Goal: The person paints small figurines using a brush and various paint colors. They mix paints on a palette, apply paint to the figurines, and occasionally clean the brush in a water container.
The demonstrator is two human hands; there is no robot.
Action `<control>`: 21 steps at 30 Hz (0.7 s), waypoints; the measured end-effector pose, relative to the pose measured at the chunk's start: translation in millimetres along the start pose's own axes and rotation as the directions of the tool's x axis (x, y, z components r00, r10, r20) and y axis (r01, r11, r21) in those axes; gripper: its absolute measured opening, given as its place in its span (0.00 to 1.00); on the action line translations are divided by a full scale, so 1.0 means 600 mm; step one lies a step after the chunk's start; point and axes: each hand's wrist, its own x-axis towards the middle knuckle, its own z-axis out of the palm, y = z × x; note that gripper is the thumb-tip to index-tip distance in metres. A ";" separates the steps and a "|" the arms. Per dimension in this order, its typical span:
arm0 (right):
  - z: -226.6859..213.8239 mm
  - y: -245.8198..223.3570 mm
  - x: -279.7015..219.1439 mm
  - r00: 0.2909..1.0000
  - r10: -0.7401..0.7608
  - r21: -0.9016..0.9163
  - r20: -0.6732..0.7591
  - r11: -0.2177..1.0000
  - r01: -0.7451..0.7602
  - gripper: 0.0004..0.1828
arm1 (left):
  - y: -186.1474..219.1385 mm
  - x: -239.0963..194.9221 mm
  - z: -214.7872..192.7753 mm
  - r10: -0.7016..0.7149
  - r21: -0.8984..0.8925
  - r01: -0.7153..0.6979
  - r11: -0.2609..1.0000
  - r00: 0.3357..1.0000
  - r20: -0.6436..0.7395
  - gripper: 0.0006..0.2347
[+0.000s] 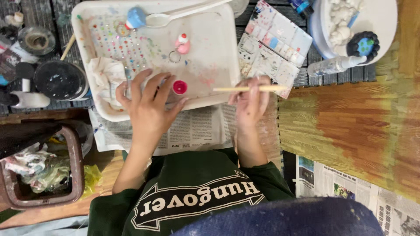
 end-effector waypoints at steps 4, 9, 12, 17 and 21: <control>0.055 0.046 -0.027 0.948 -0.300 0.061 0.105 0.954 0.295 0.06 | 0.002 -0.004 0.010 0.013 -0.019 -0.013 1.000 1.000 -0.014 0.18; 0.060 0.048 -0.045 0.909 -0.267 -0.165 0.319 0.929 0.331 0.12 | -0.002 -0.007 0.014 0.021 -0.077 -0.023 0.997 0.999 -0.032 0.19; 0.063 0.051 -0.052 0.926 -0.221 -0.185 0.307 0.940 0.285 0.13 | -0.008 -0.010 0.011 0.017 -0.094 -0.019 0.995 1.000 -0.020 0.19; 0.063 0.052 -0.052 0.915 -0.179 -0.208 0.361 0.941 0.266 0.13 | -0.010 -0.009 0.010 0.018 -0.102 -0.021 0.995 0.999 -0.030 0.18; 0.064 0.049 -0.046 0.898 -0.175 -0.252 0.404 0.922 0.293 0.12 | -0.010 -0.008 0.008 0.012 -0.121 -0.014 0.993 1.000 -0.020 0.19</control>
